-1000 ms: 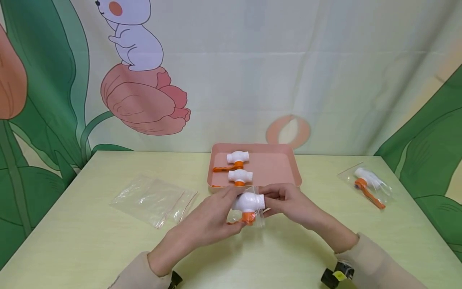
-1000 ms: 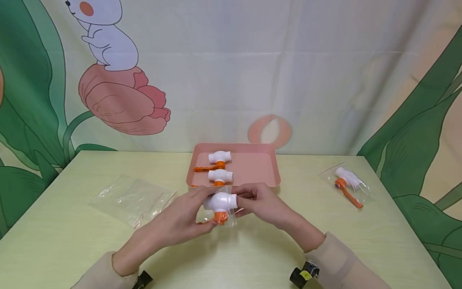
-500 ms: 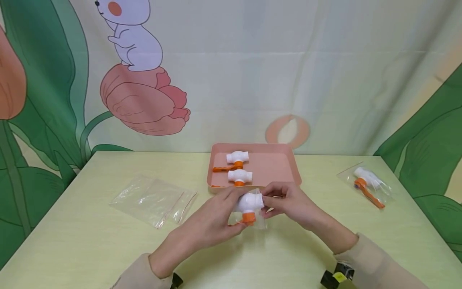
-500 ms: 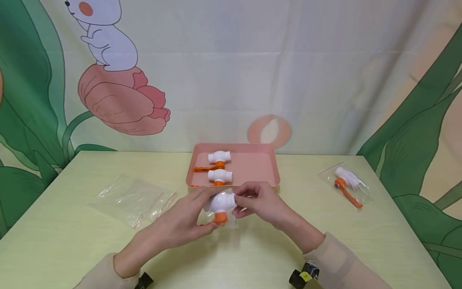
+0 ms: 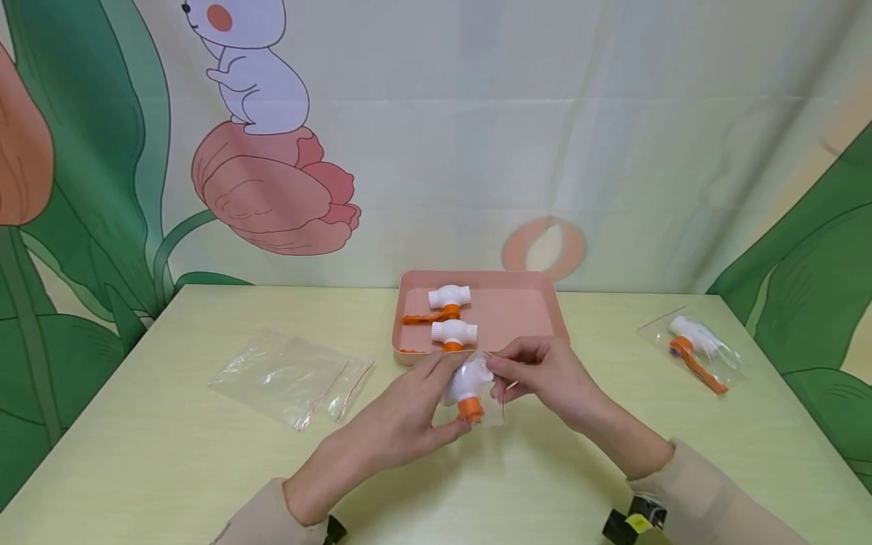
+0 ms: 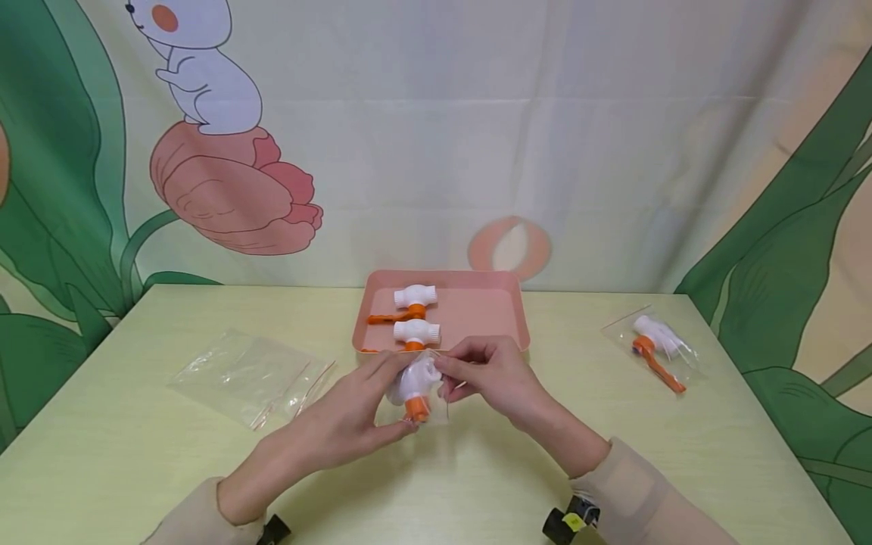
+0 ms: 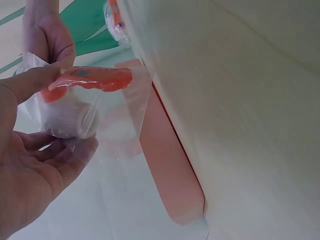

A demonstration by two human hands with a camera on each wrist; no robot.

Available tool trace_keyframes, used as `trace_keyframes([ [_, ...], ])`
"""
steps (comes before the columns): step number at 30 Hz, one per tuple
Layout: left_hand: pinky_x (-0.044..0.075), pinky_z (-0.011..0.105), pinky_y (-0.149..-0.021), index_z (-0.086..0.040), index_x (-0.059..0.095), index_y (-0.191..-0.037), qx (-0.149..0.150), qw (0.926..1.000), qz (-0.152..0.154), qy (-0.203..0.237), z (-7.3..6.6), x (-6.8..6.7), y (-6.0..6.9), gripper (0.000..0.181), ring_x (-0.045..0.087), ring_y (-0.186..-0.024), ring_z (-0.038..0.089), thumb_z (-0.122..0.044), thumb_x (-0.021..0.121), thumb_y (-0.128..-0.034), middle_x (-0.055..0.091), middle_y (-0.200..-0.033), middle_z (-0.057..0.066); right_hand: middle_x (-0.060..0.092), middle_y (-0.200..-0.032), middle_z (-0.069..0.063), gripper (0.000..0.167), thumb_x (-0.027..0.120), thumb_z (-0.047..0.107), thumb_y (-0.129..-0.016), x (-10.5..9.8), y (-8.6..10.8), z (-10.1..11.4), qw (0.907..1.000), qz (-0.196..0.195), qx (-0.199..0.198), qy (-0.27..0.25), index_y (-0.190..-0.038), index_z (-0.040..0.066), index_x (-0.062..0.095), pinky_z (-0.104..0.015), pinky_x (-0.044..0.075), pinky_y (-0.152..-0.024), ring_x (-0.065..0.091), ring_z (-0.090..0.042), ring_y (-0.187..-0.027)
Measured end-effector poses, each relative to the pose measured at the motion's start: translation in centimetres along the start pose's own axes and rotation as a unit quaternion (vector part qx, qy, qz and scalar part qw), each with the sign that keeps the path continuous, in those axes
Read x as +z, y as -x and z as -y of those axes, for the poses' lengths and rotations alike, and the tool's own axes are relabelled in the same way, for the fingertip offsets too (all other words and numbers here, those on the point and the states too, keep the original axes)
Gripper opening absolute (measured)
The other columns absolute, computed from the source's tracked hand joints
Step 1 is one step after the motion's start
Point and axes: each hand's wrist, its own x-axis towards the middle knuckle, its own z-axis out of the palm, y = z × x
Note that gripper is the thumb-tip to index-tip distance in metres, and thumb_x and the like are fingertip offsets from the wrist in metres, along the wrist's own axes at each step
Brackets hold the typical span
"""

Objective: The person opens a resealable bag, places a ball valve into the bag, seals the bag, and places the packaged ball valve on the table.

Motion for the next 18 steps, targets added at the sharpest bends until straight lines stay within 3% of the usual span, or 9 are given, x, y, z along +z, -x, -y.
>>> trace_keyframes([
  [12, 0.045, 0.030, -0.105, -0.007, 0.040, -0.151, -0.021, 0.9974, 0.023, 0.064, 0.1, 0.2, 0.1, 0.082, 0.052, -0.120, 0.011, -0.020, 0.087, -0.0853, 0.051, -0.136, 0.000, 0.063, -0.080, -0.012, 0.021, 0.062, 0.009, -0.104, -0.1, 0.0, 0.9, 0.9977, 0.045, -0.024, 0.044, -0.105, -0.011, 0.066, -0.031, 0.059, -0.064, 0.062, -0.017, -0.069],
  [18, 0.043, 0.030, -0.108, -0.008, 0.041, -0.151, -0.028, 0.9953, 0.022, 0.090, -0.1, 0.2, 0.1, 0.073, 0.051, -0.126, 0.009, -0.032, 0.079, -0.0934, 0.050, -0.141, -0.001, 0.059, -0.079, -0.012, 0.019, 0.058, 0.011, -0.106, -0.2, 0.1, 1.3, 0.9946, 0.056, -0.035, 0.080, -0.104, -0.006, 0.067, -0.029, 0.056, -0.062, 0.059, -0.018, -0.065],
])
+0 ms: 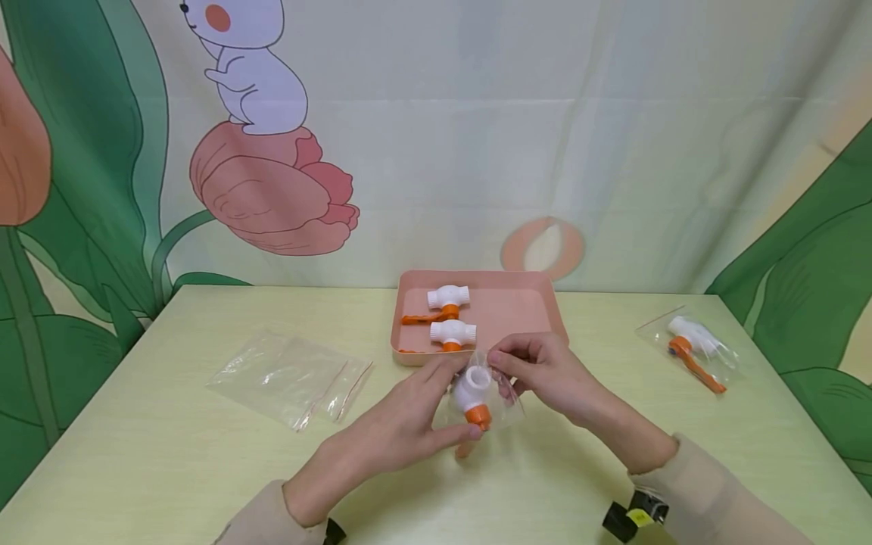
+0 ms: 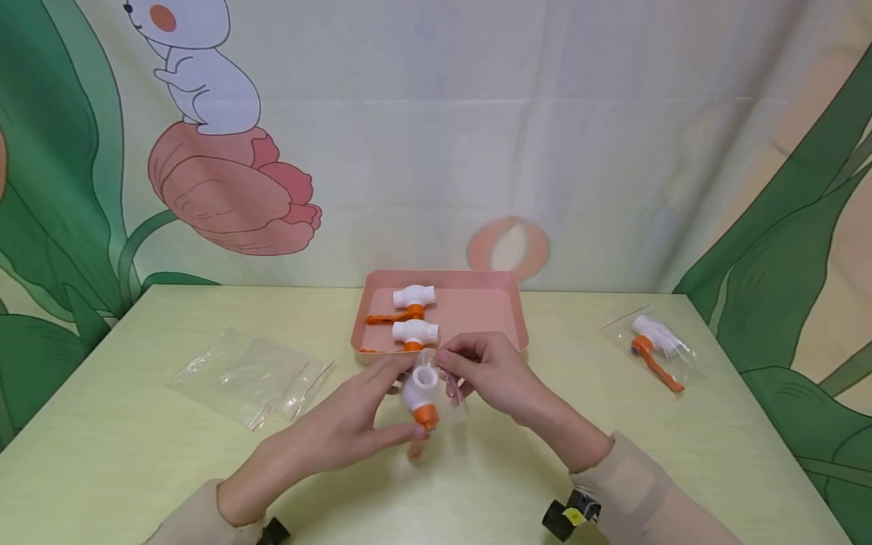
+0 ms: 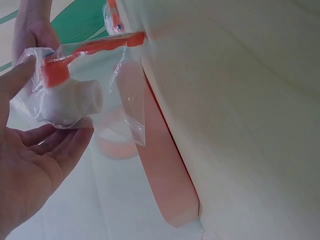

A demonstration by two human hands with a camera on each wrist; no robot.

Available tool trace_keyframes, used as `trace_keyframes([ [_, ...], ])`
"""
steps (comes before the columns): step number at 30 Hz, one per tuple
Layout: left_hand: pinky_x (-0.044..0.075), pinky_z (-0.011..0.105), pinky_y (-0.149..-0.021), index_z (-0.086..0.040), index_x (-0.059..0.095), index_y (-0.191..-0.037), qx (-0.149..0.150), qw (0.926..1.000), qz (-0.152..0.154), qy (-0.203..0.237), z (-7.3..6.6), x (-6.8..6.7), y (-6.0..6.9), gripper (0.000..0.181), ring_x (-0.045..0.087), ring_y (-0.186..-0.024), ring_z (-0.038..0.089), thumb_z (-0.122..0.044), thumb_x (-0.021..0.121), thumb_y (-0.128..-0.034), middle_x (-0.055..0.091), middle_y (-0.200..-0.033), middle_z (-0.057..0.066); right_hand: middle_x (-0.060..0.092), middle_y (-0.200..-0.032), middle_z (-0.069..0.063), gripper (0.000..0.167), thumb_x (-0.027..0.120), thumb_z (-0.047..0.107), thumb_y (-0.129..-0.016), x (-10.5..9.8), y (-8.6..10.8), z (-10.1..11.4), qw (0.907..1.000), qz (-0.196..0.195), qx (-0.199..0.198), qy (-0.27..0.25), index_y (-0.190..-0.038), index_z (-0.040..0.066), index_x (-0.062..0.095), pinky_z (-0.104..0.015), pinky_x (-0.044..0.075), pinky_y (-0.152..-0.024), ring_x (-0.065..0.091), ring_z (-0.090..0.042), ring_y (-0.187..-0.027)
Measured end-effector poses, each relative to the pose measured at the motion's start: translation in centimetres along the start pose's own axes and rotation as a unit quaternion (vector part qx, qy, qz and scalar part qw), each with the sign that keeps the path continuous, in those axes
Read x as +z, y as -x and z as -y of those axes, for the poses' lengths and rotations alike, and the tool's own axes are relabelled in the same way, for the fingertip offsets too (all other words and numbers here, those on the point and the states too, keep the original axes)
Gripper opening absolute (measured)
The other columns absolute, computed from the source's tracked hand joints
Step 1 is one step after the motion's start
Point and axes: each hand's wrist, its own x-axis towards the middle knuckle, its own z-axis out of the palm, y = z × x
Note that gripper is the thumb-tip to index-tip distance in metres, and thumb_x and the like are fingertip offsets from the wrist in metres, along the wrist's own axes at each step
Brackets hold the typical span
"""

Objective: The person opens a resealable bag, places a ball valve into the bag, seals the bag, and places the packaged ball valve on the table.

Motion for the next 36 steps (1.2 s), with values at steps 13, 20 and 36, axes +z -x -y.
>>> trace_keyframes([
  [13, 0.052, 0.037, -0.098, -0.006, 0.056, -0.126, 0.048, 0.9910, -0.125, -0.010, -0.1, -0.2, -0.7, 0.021, 0.061, -0.114, 0.017, -0.013, 0.058, -0.1062, 0.063, -0.121, 0.004, 0.059, -0.080, -0.012, 0.016, 0.059, 0.012, -0.106, 0.2, 0.1, 0.9, 0.9967, 0.043, -0.040, 0.055, -0.101, 0.002, 0.070, -0.032, 0.055, -0.062, 0.060, -0.021, -0.067],
  [20, 0.055, 0.036, -0.087, -0.006, 0.060, -0.116, 0.080, 0.9849, -0.153, -0.009, -0.1, -0.3, -1.0, 0.012, 0.062, -0.102, 0.016, -0.009, 0.061, -0.1037, 0.065, -0.109, 0.002, 0.058, -0.078, -0.011, 0.016, 0.058, 0.011, -0.106, 0.3, 0.0, 0.9, 0.9950, 0.063, -0.056, 0.053, -0.098, 0.002, 0.068, -0.029, 0.051, -0.062, 0.060, -0.023, -0.068],
  [36, 0.056, 0.031, -0.077, -0.005, 0.061, -0.105, 0.064, 0.9830, -0.172, 0.005, 0.0, -0.3, -0.8, 0.007, 0.063, -0.089, 0.013, -0.003, 0.066, -0.1000, 0.064, -0.096, 0.000, 0.067, -0.105, -0.011, 0.018, 0.059, 0.014, -0.106, -0.2, 0.4, 1.3, 0.9937, 0.064, -0.048, 0.079, -0.118, 0.005, 0.069, -0.039, 0.060, -0.071, 0.064, -0.034, -0.085],
])
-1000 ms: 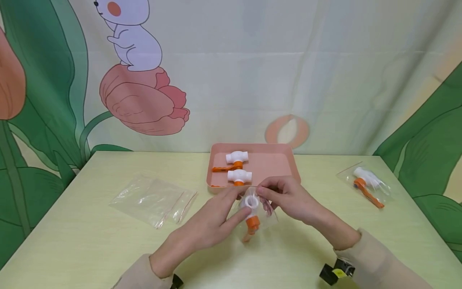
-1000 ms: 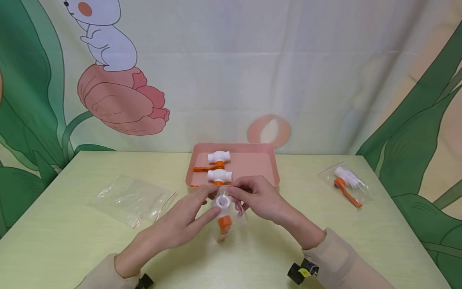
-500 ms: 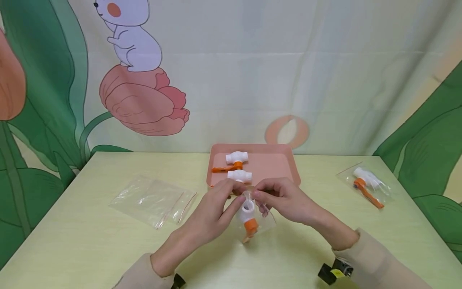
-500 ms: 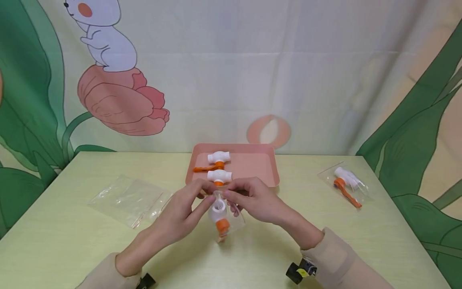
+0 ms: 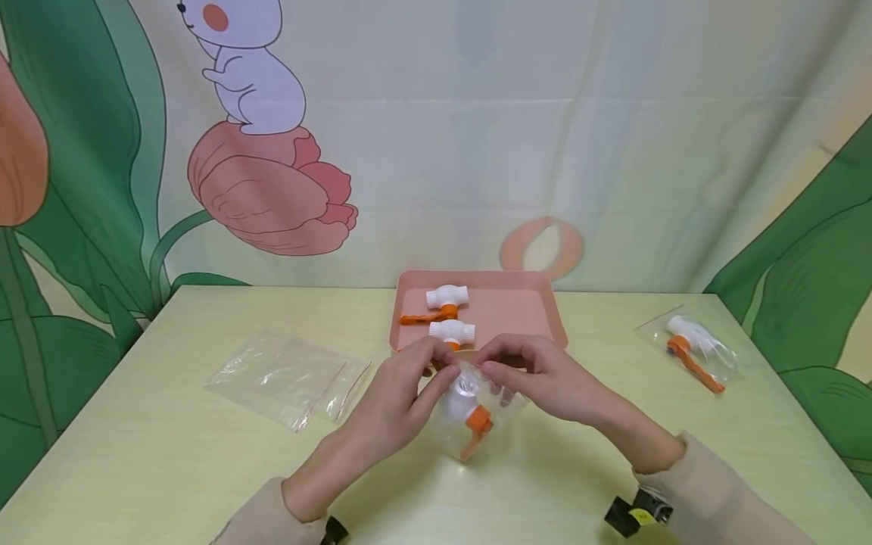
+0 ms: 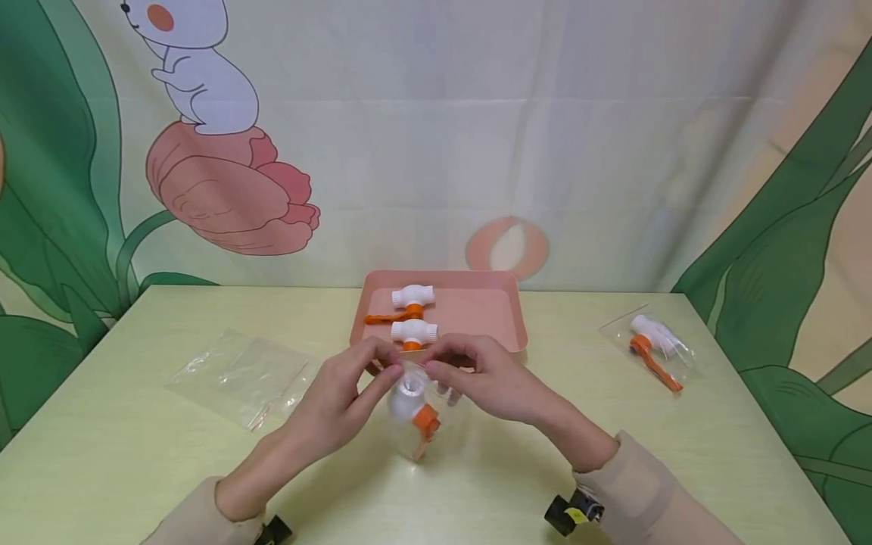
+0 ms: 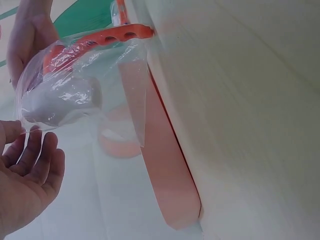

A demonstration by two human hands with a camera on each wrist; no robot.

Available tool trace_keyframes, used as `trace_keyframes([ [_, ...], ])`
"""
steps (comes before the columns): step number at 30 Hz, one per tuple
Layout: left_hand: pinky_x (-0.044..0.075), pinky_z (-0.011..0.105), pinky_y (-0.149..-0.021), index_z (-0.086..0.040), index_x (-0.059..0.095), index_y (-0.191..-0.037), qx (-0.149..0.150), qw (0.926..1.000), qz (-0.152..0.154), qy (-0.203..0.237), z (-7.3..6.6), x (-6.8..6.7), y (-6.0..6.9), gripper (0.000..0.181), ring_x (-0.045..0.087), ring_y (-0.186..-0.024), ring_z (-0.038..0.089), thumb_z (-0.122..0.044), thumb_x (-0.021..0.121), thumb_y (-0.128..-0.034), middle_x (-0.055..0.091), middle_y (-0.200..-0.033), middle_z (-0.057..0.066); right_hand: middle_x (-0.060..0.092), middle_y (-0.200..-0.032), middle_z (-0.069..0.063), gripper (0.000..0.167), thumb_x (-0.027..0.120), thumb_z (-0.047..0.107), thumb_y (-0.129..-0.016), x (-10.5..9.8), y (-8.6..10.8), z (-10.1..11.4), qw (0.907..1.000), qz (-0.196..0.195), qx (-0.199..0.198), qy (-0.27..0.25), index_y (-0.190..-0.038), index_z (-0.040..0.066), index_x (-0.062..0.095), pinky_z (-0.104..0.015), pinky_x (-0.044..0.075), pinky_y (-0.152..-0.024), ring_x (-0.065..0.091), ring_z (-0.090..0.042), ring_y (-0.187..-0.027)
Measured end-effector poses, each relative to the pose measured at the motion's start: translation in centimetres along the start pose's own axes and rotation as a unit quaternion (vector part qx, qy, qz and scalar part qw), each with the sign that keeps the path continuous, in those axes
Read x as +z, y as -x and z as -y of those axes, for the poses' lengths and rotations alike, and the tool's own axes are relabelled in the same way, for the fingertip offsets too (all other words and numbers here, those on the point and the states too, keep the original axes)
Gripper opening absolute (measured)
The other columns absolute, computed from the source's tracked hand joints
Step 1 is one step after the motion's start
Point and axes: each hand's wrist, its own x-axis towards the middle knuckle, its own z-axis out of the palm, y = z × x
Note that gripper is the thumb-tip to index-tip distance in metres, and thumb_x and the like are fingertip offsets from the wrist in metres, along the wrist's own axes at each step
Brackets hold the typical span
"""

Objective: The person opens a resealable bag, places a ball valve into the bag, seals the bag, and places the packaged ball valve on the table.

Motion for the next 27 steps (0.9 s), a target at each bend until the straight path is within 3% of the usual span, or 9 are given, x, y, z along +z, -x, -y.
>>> trace_keyframes([
  [6, 0.057, 0.027, -0.076, -0.005, 0.059, -0.105, -0.014, 0.9997, -0.002, 0.020, 0.2, -0.1, 0.2, 0.008, 0.065, -0.088, 0.012, -0.001, 0.064, -0.1006, 0.063, -0.094, -0.001, 0.065, -0.102, -0.012, 0.018, 0.061, 0.017, -0.105, -0.8, 0.7, -0.6, 0.9996, -0.001, 0.027, 0.012, -0.117, 0.006, 0.069, -0.040, 0.060, -0.074, 0.063, -0.031, -0.089],
  [12, 0.059, 0.030, -0.078, -0.005, 0.058, -0.105, -0.044, 0.9983, -0.001, 0.038, 0.1, -0.3, 0.2, 0.009, 0.066, -0.091, 0.013, 0.001, 0.064, -0.1001, 0.063, -0.095, -0.001, 0.066, -0.099, -0.011, 0.014, 0.064, 0.016, -0.104, -1.5, 1.7, -1.0, 0.9987, 0.014, 0.033, 0.036, -0.110, 0.004, 0.070, -0.041, 0.060, -0.074, 0.063, -0.030, -0.092],
  [16, 0.060, 0.032, -0.078, -0.004, 0.059, -0.104, -0.048, 0.9981, -0.004, 0.039, 0.2, -0.4, 0.3, 0.009, 0.067, -0.091, 0.014, 0.002, 0.064, -0.0996, 0.064, -0.094, -0.001, 0.067, -0.096, -0.010, 0.015, 0.065, 0.017, -0.103, -1.7, 2.0, -1.2, 0.9986, 0.012, 0.037, 0.037, -0.107, 0.004, 0.071, -0.038, 0.060, -0.075, 0.064, -0.028, -0.090],
  [27, 0.058, 0.029, -0.081, -0.003, 0.060, -0.103, -0.052, 0.9979, 0.006, 0.038, 0.1, -0.6, 0.4, 0.004, 0.066, -0.091, 0.013, 0.000, 0.062, -0.1010, 0.064, -0.095, -0.001, 0.067, -0.085, -0.007, 0.012, 0.064, 0.012, -0.103, -1.4, 2.0, -1.0, 0.9981, -0.021, 0.001, 0.059, -0.096, 0.006, 0.072, -0.037, 0.060, -0.068, 0.067, -0.028, -0.080],
])
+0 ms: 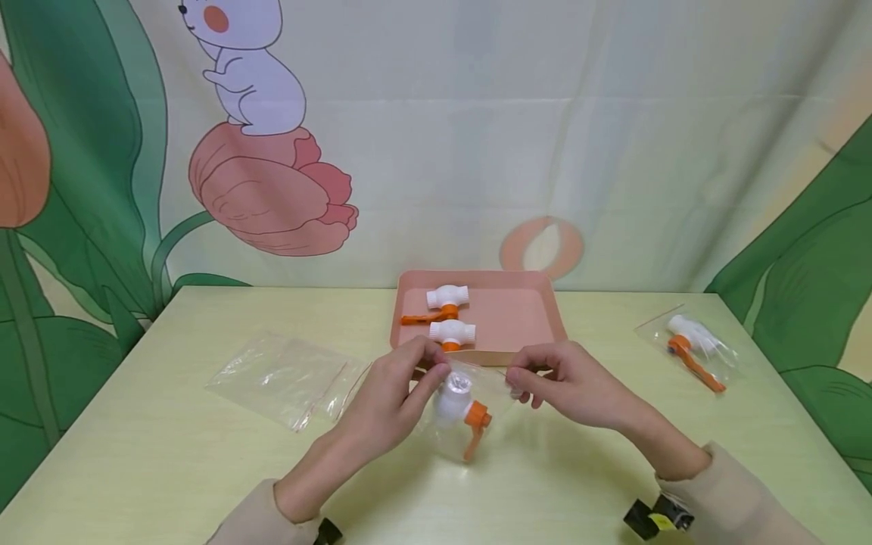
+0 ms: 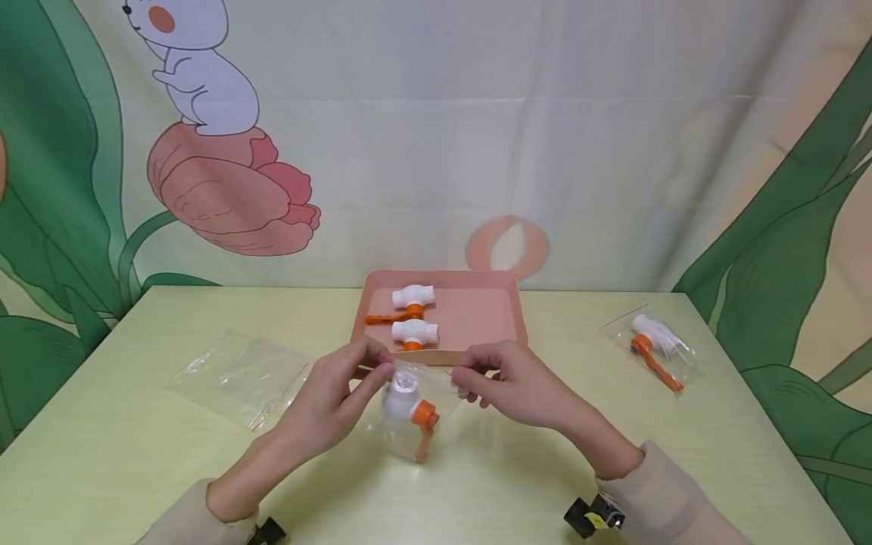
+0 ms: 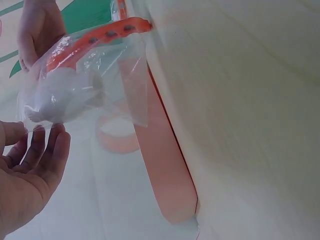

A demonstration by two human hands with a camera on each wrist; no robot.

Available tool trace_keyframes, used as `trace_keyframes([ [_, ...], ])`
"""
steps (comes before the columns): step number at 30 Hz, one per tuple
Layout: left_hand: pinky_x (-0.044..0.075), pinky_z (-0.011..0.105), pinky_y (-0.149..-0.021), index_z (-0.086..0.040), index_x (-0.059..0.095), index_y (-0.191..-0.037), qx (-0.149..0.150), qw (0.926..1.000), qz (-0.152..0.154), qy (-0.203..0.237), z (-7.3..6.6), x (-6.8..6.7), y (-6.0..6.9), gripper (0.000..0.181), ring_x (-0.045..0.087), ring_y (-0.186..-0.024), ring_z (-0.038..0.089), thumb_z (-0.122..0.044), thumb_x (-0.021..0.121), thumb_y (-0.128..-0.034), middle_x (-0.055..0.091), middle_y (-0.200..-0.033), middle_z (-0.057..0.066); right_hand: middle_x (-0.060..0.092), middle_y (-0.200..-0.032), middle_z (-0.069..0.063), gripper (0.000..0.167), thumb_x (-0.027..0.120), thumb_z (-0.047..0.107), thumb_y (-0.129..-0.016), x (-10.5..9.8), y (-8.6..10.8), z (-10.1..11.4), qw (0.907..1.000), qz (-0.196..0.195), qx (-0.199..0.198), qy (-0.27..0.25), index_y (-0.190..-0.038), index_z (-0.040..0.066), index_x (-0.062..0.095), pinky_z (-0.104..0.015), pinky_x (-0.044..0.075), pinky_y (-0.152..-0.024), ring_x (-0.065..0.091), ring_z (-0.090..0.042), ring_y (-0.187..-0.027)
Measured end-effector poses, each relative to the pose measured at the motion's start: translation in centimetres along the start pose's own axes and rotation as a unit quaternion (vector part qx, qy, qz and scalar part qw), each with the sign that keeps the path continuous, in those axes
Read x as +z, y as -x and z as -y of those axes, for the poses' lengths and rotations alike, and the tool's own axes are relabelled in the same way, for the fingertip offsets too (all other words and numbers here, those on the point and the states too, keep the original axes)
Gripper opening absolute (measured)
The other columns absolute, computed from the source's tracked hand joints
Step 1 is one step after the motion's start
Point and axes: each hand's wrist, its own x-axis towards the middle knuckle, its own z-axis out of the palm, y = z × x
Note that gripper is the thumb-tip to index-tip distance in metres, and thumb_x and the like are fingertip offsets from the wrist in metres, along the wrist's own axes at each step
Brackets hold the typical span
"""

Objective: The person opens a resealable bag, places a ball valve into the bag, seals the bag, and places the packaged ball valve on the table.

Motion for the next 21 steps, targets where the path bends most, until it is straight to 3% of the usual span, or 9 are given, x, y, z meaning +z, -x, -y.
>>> trace_keyframes([
  [8, 0.058, 0.031, -0.080, -0.006, 0.060, -0.101, 0.003, 1.0000, 0.008, 0.003, 0.0, 0.0, 0.0, 0.008, 0.065, -0.089, 0.012, 0.001, 0.063, -0.1002, 0.063, -0.094, -0.002, 0.067, -0.076, 0.003, 0.015, 0.065, 0.005, -0.099, 0.5, -0.1, 0.2, 0.9948, -0.068, -0.035, 0.068, -0.085, 0.009, 0.072, -0.031, 0.056, -0.058, 0.064, -0.020, -0.069],
  [15, 0.059, 0.035, -0.083, -0.005, 0.060, -0.102, -0.015, 0.9997, 0.012, 0.015, 0.0, 0.0, 0.0, 0.009, 0.067, -0.092, 0.013, 0.003, 0.064, -0.0992, 0.065, -0.095, -0.002, 0.070, -0.084, 0.008, 0.002, 0.075, 0.017, -0.096, 0.2, -0.6, 0.5, 0.9922, -0.055, -0.058, 0.095, -0.096, 0.016, 0.075, -0.031, 0.055, -0.058, 0.066, -0.015, -0.076],
  [21, 0.059, 0.032, -0.084, -0.005, 0.061, -0.103, -0.013, 0.9996, 0.017, 0.017, -0.3, 0.0, -0.1, 0.009, 0.068, -0.093, 0.012, 0.002, 0.065, -0.0991, 0.066, -0.096, -0.002, 0.070, -0.084, 0.009, 0.009, 0.080, 0.014, -0.092, 0.4, -1.1, 1.0, 0.9885, -0.057, -0.084, 0.111, -0.100, 0.015, 0.077, -0.034, 0.057, -0.058, 0.066, -0.013, -0.076],
])
